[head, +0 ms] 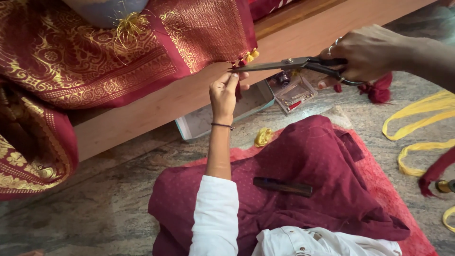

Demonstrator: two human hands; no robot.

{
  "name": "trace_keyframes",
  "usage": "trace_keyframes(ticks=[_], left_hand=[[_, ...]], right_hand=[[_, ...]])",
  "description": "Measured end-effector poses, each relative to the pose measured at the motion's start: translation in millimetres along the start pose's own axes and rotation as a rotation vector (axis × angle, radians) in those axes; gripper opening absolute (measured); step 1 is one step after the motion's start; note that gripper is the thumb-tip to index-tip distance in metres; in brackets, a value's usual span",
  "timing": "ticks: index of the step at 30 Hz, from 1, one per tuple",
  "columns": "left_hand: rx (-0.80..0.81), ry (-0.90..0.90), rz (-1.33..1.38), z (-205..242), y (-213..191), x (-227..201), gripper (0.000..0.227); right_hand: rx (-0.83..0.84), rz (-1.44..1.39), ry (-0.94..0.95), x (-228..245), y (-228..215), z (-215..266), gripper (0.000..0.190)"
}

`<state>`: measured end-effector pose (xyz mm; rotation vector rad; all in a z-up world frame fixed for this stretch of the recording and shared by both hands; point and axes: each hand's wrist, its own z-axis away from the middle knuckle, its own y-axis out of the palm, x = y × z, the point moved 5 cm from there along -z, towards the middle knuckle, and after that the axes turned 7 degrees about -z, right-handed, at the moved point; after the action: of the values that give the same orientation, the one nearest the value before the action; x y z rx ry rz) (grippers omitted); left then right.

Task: Trimming and attaching decorative tassels to the edge of a sari.

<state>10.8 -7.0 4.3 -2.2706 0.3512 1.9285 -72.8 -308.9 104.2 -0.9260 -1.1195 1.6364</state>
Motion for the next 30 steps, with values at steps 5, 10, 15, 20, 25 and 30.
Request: trace_keyframes(ticks=[5, 10, 15, 20, 25, 30], left_hand=[[0.023, 0.045, 0.101, -4.5, -1.0, 11.4, 0.026], [0.016, 0.026, 0.098, -2.9, -1.1, 8.2, 0.026], [-0.004, 0.059, 0.07, -3.8, -2.3, 9.7, 0.026], [-0.048, 0.064, -0.042, -5.3, -3.4, 4.0, 0.026], [-0.05, 0.059, -0.029, -5.0, -3.4, 1.4, 0.026], [0.021, 0.021, 0.104, -7.2, -2.2, 12.9, 0.025]], right_hand=[[0.107, 0.01, 0.068, 20.3, -20.0, 6.0, 0.074], [0.162, 0.001, 0.128, 30.6, -35.1, 11.0, 0.085], [0.107, 0.022, 0.088, 34.8, -41.8, 10.3, 0.077], [0.127, 0.018, 0.139, 22.9, -28.1, 7.6, 0.06], [0.15, 0.043, 0.19, 50.1, -60.3, 23.1, 0.066], [0.09, -0.01, 0.086, 29.4, -34.1, 16.5, 0.07]])
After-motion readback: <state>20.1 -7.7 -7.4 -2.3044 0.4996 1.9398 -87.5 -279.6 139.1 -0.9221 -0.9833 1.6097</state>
